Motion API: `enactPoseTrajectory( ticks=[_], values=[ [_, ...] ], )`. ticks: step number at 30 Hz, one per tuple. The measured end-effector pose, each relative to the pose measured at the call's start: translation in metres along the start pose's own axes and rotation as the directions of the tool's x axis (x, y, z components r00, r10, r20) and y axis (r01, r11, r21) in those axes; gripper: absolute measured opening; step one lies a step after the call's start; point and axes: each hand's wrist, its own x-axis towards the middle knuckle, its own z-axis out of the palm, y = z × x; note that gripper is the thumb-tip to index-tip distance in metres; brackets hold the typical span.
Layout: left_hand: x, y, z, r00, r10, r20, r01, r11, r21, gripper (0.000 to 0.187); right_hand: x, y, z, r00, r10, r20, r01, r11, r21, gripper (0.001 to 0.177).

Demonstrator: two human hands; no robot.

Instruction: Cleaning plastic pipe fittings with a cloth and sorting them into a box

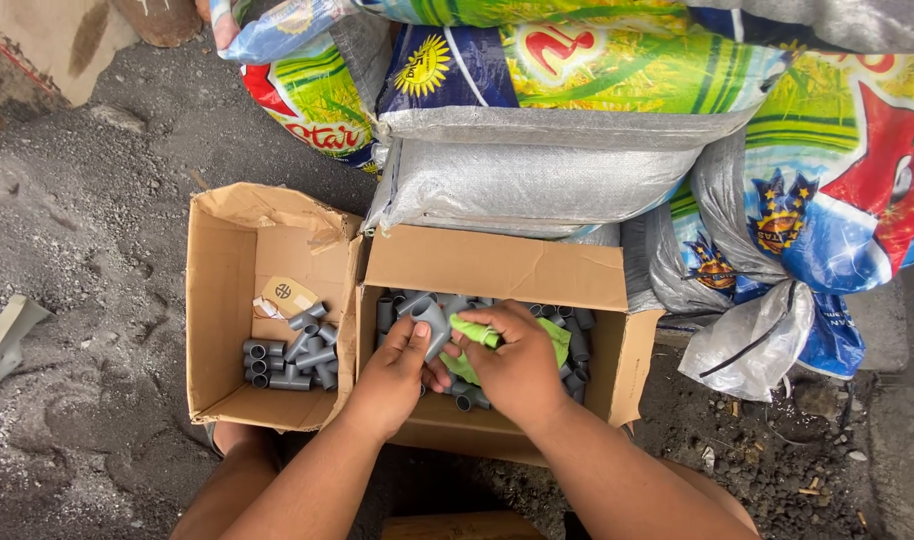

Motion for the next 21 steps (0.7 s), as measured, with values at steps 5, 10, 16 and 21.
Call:
enactPoseTrajectory(
  ticks=[5,10,16,21],
  values=[
    [-0.013,0.016,0.0,1.0,-0.009,0.003,0.009,1.0,-0.006,0.049,-0.024,0.008,0.007,0.974,-0.174,0.144,0.185,0.98,-0.068,0.031],
    [-0.018,0.016,-0.003,0.995,-0.102,-0.004,0.103,0.994,0.043,0.043,-0.017,0.007,-0.004,0.985,-0.114,0.128,0.129,0.985,-0.117,0.031],
    [-0.025,0.024,-0.005,0.995,-0.09,0.038,0.084,0.987,0.139,0.036,-0.036,-0.01,-0.002,0.995,0.008,0.104,0.006,0.991,-0.137,0.027],
    [-0.032,0.05,0.003,0.973,-0.22,-0.072,0.231,0.916,0.327,0.063,-0.041,-0.016,0.004,0.953,-0.219,0.212,0.218,0.976,0.025,0.026]
  ],
)
